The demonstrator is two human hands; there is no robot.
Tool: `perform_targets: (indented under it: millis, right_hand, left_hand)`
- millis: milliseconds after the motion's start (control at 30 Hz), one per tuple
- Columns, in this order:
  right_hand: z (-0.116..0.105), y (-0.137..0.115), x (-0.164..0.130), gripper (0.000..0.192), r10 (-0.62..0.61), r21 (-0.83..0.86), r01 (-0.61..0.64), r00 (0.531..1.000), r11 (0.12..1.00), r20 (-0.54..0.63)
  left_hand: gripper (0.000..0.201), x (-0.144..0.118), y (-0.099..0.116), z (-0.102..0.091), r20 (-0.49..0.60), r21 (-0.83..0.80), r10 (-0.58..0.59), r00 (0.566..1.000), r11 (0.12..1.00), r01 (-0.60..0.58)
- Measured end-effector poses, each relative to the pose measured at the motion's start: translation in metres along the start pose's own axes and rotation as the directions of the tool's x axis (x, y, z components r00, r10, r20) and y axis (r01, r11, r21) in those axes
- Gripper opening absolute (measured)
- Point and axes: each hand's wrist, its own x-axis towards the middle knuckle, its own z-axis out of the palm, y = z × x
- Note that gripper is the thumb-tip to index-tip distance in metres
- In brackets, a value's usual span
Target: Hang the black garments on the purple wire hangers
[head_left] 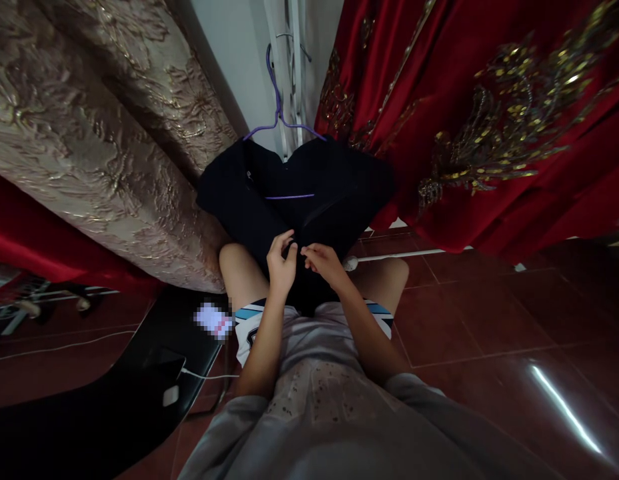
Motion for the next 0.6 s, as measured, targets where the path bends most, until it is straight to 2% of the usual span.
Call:
perform_targets:
  millis: [100,233,333,467,600]
  right_hand:
    - [0.002,0.005,0.002,0.045,-0.004,-0.011,0.004,1.000,1.000,-0.028]
    - [0.003,0.009,0.002,0.044,-0.006,-0.006,0.006,0.999,1.000,-0.036]
    - [0.001,0.008,0.001,0.036,-0.015,-0.013,0.015,0.999,1.000,-0.044]
    - [-0.001,0.005,0.000,0.028,-0.012,-0.044,0.009,0.998,0.999,-0.066]
    - [0.000,0.003,-0.002,0.029,0.027,-0.060,-0.026,1.000,0.998,0.012]
  left_hand:
    - [0.024,-0.016,0.019,0.004,0.002,-0.138,-0.042,0.999,0.990,0.041]
    - [0.021,-0.029,0.038,0.009,0.031,-0.224,-0.041,0.999,0.974,0.047]
    - [0.022,-0.029,0.041,0.009,0.041,-0.264,-0.044,0.998,0.963,0.053]
    - [0.024,-0.029,0.039,0.006,-0.021,-0.269,-0.027,0.999,0.963,0.020]
    - [0.022,-0.032,0.038,0.003,-0.040,-0.272,-0.050,0.998,0.961,0.037]
